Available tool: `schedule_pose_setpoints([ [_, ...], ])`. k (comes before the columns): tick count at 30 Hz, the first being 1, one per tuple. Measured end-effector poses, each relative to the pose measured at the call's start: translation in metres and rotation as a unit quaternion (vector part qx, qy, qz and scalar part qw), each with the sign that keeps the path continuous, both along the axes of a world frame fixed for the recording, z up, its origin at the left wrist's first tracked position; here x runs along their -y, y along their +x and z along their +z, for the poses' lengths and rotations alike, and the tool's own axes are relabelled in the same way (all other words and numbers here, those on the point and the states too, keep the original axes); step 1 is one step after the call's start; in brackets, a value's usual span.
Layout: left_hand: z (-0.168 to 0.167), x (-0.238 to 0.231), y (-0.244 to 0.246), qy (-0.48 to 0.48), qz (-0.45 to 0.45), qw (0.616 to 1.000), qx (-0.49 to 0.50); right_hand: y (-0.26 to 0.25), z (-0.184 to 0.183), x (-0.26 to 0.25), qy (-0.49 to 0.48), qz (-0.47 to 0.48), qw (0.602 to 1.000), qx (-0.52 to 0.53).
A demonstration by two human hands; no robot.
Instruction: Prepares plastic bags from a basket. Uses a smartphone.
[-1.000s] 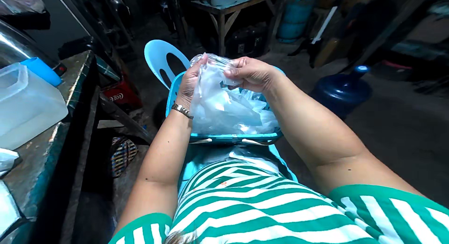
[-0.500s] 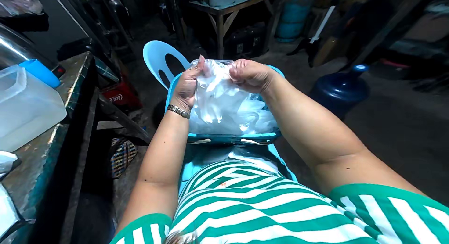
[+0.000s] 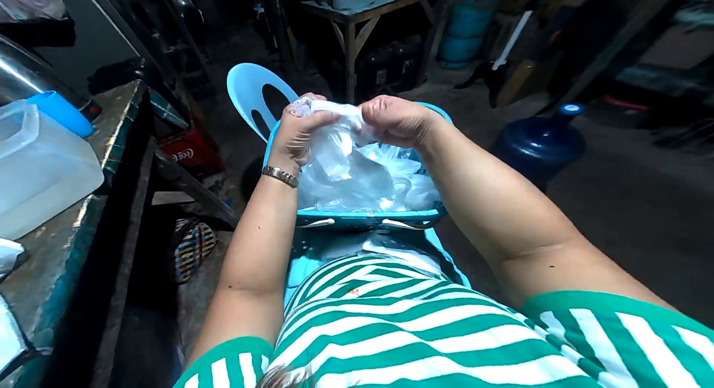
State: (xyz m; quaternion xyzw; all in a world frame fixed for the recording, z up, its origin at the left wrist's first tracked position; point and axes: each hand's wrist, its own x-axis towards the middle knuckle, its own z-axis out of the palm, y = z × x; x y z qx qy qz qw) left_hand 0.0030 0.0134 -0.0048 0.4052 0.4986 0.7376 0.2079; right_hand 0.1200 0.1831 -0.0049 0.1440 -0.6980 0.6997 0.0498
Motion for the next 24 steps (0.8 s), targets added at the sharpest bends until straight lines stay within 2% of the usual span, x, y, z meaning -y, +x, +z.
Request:
schedule_pose_setpoints([
  [2, 0.001, -0.009, 0.000, -0.036, 0.104, 0.994, 0.006, -0.001, 0.001, -0.004, 0.032, 0.022, 0.999, -0.021],
  [5, 0.003, -0.012, 0.001, -0.069, 0.173, 0.982, 0.026, 0.002, 0.005, -0.006, 0.043, -0.097, 0.993, -0.043],
  [9, 0.004, -0.011, -0.003, -0.078, 0.152, 0.983, 0.071, -0.002, 0.010, -0.010, -0.035, -0.293, 0.953, -0.069],
  [11, 0.006, -0.008, -0.005, -0.049, 0.107, 0.988, 0.103, -0.005, 0.008, -0.015, -0.056, -0.356, 0.927, -0.108],
  [13, 0.006, -0.004, -0.009, -0.006, 0.027, 0.987, 0.157, -0.009, 0.006, -0.017, -0.030, -0.400, 0.910, -0.102],
  [16, 0.008, 0.002, -0.017, 0.051, -0.166, 0.962, 0.212, -0.016, 0.001, -0.005, 0.023, -0.366, 0.930, 0.006],
  [18, 0.007, 0.003, -0.020, 0.066, -0.221, 0.949, 0.214, -0.020, -0.004, 0.011, 0.024, -0.278, 0.955, 0.097],
  [20, 0.006, 0.002, -0.020, 0.062, -0.191, 0.955, 0.220, -0.023, -0.011, 0.025, 0.048, -0.171, 0.969, 0.172],
  [21, 0.006, 0.001, -0.019, 0.053, -0.160, 0.960, 0.224, -0.022, -0.012, 0.032, 0.102, -0.137, 0.965, 0.196],
  [22, 0.007, 0.000, -0.017, 0.040, -0.129, 0.964, 0.227, -0.019, -0.012, 0.040, 0.193, -0.127, 0.951, 0.206],
  [24, 0.009, -0.002, -0.013, -0.007, -0.065, 0.974, 0.218, -0.021, -0.015, 0.046, 0.386, -0.152, 0.893, 0.175],
])
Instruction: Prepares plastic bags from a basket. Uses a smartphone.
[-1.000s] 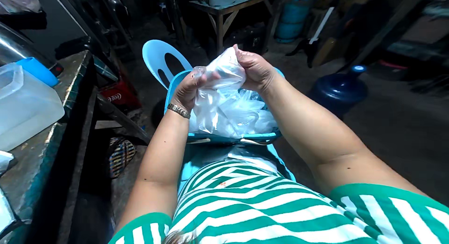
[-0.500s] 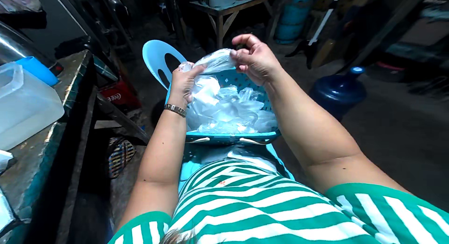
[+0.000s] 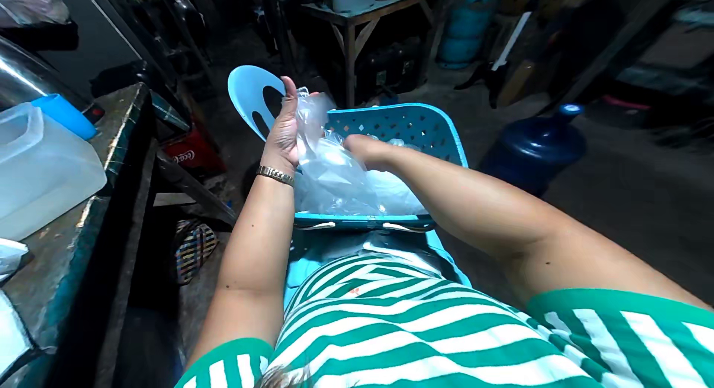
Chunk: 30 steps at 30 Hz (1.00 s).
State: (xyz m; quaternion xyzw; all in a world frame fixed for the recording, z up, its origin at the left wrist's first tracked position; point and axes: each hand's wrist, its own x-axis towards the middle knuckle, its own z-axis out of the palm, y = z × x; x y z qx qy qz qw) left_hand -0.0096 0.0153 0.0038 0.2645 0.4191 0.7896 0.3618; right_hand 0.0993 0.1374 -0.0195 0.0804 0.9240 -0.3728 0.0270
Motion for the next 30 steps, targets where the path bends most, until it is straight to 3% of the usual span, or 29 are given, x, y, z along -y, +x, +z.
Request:
schedule_pose_setpoints([
  [1, -0.001, -0.001, 0.001, -0.030, 0.024, 0.999, -0.010, -0.003, -0.004, -0.002, 0.065, -0.010, 0.998, -0.025],
  [3, -0.007, -0.003, -0.002, -0.083, 0.058, 0.995, -0.025, -0.004, -0.006, -0.013, 0.087, -0.061, 0.988, -0.115],
  [6, -0.005, -0.007, 0.003, -0.137, 0.125, 0.981, -0.062, -0.004, 0.008, -0.033, -0.023, -0.159, 0.959, -0.234],
  [8, -0.003, -0.008, 0.005, -0.149, 0.137, 0.976, -0.077, -0.005, 0.012, -0.038, -0.171, -0.179, 0.923, -0.293],
  [10, -0.001, -0.009, 0.008, -0.154, 0.130, 0.976, -0.088, 0.000, 0.015, -0.037, -0.313, -0.130, 0.899, -0.276],
  [11, -0.001, -0.009, 0.010, -0.151, 0.126, 0.976, -0.091, 0.003, 0.014, -0.034, -0.327, -0.111, 0.899, -0.271],
  [16, -0.002, -0.009, 0.014, -0.126, 0.129, 0.974, -0.140, -0.001, 0.008, -0.032, -0.185, -0.139, 0.923, -0.307],
  [22, -0.003, -0.007, 0.020, -0.046, 0.116, 0.979, -0.159, -0.003, 0.006, -0.030, -0.162, -0.104, 0.927, -0.321],
  [25, -0.005, -0.004, 0.019, 0.001, 0.095, 0.981, -0.169, -0.003, 0.007, -0.030, -0.208, -0.111, 0.914, -0.331],
  [27, -0.004, -0.002, 0.019, -0.027, 0.081, 0.978, -0.191, -0.001, 0.009, -0.030, -0.258, -0.129, 0.895, -0.341],
  [30, -0.002, 0.001, 0.021, -0.078, 0.041, 0.971, -0.221, 0.002, 0.017, -0.031, -0.403, -0.151, 0.833, -0.347],
])
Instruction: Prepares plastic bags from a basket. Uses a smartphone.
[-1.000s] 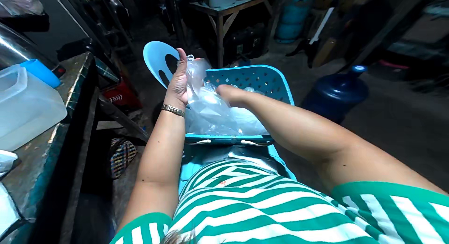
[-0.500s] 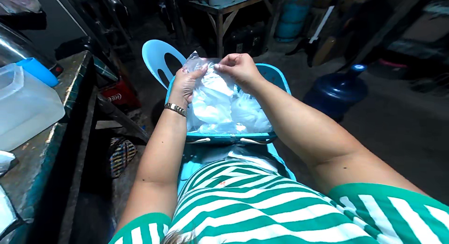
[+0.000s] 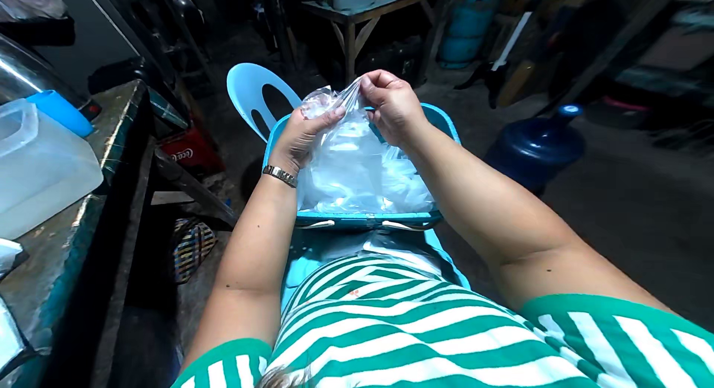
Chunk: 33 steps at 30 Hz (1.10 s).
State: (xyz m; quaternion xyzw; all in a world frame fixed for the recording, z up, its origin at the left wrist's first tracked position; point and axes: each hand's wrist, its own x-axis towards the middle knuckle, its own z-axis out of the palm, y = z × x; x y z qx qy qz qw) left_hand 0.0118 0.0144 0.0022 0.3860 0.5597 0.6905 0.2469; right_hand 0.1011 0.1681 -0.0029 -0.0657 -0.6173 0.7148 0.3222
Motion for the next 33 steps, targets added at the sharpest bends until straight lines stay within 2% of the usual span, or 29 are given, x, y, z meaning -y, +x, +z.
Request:
schedule_pose_setpoints([
  [3, -0.001, 0.002, -0.001, -0.006, -0.054, 0.998, -0.005, 0.001, 0.003, 0.000, -0.140, 0.040, 0.989, -0.029],
  [5, -0.002, 0.003, -0.001, 0.023, -0.068, 0.997, 0.040, 0.003, 0.004, 0.001, -0.158, 0.054, 0.986, 0.003],
  [7, -0.001, 0.003, -0.003, 0.070, -0.079, 0.988, 0.111, 0.006, 0.005, 0.001, -0.111, 0.105, 0.987, 0.053],
  [9, -0.003, 0.001, -0.008, 0.099, -0.106, 0.976, 0.163, 0.014, 0.002, -0.001, 0.007, 0.208, 0.976, 0.069],
  [10, -0.004, 0.001, -0.010, 0.102, -0.121, 0.973, 0.171, 0.017, 0.000, -0.003, 0.052, 0.264, 0.962, 0.051],
  [12, -0.004, 0.004, -0.010, 0.099, -0.117, 0.974, 0.166, 0.018, -0.002, -0.009, 0.064, 0.339, 0.939, -0.008],
  [15, -0.007, 0.013, -0.009, 0.091, -0.115, 0.984, 0.103, 0.018, -0.003, -0.013, -0.013, 0.313, 0.947, -0.074],
  [17, -0.009, 0.013, -0.008, 0.080, -0.126, 0.988, 0.039, 0.018, 0.000, -0.012, -0.073, 0.284, 0.954, -0.068],
  [18, -0.009, 0.012, -0.008, 0.082, -0.132, 0.987, 0.034, 0.018, 0.001, -0.011, -0.072, 0.279, 0.957, -0.044],
  [21, -0.008, 0.010, -0.008, 0.114, -0.120, 0.980, 0.112, 0.022, 0.003, -0.006, 0.022, 0.275, 0.960, 0.052],
  [22, -0.007, 0.009, -0.008, 0.117, -0.116, 0.977, 0.134, 0.024, 0.002, -0.005, 0.052, 0.289, 0.955, 0.051],
  [26, -0.006, 0.007, -0.008, 0.118, -0.122, 0.971, 0.167, 0.018, -0.009, -0.020, 0.081, 0.415, 0.902, -0.081],
  [27, -0.006, 0.006, -0.009, 0.126, -0.129, 0.969, 0.170, 0.017, -0.010, -0.023, 0.076, 0.425, 0.896, -0.104],
  [31, -0.006, 0.004, -0.008, 0.168, -0.153, 0.960, 0.165, 0.019, -0.008, -0.018, -0.018, 0.345, 0.932, -0.112],
  [33, -0.008, 0.008, -0.007, 0.178, -0.170, 0.959, 0.142, 0.018, -0.006, -0.015, -0.059, 0.324, 0.936, -0.120],
])
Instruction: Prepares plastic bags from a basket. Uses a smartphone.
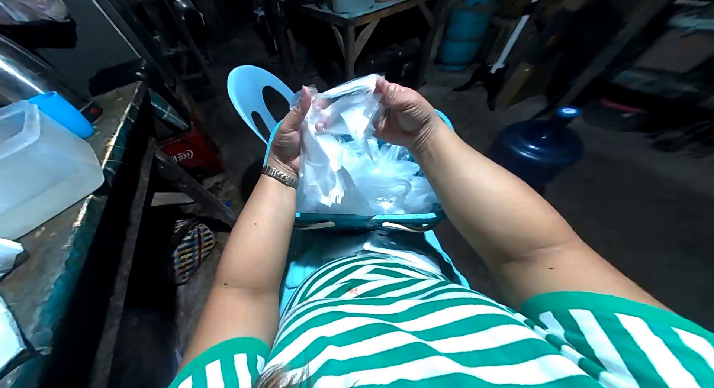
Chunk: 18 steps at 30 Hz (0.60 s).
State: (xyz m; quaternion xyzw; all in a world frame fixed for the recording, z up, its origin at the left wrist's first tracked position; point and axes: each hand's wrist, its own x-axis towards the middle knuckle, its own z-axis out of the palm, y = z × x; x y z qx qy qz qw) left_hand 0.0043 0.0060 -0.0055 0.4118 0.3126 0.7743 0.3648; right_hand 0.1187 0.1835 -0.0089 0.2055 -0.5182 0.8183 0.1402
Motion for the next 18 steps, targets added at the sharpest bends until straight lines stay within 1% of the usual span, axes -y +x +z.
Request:
schedule_pose_setpoints([
  [3, -0.006, 0.008, 0.000, -0.020, 0.014, 0.997, -0.074, -0.001, 0.005, 0.002, -0.054, -0.045, 0.998, 0.005],
  [5, -0.005, 0.008, 0.001, -0.061, 0.036, 0.988, -0.138, 0.000, 0.009, 0.007, -0.038, -0.085, 0.995, 0.035],
  [6, -0.003, 0.007, 0.002, -0.080, 0.049, 0.984, -0.149, 0.000, 0.009, 0.008, -0.012, -0.096, 0.994, 0.059],
  [8, 0.004, 0.004, 0.007, -0.119, 0.118, 0.978, -0.120, 0.000, 0.010, 0.007, 0.068, -0.101, 0.988, 0.096],
  [10, 0.007, -0.004, 0.003, -0.135, 0.190, 0.971, -0.058, 0.000, 0.008, 0.002, 0.138, -0.086, 0.982, 0.096],
  [12, 0.008, -0.013, -0.004, -0.152, 0.261, 0.953, -0.014, -0.002, 0.008, -0.003, 0.148, -0.099, 0.980, 0.090],
  [14, 0.007, -0.016, -0.007, -0.178, 0.304, 0.936, -0.001, -0.003, 0.011, -0.002, 0.122, -0.177, 0.972, 0.095],
  [15, 0.007, -0.017, -0.008, -0.190, 0.308, 0.932, -0.006, -0.004, 0.012, -0.002, 0.112, -0.228, 0.962, 0.098],
  [18, 0.006, -0.018, -0.007, -0.201, 0.322, 0.925, -0.020, -0.011, 0.008, -0.007, 0.129, -0.349, 0.922, 0.107],
])
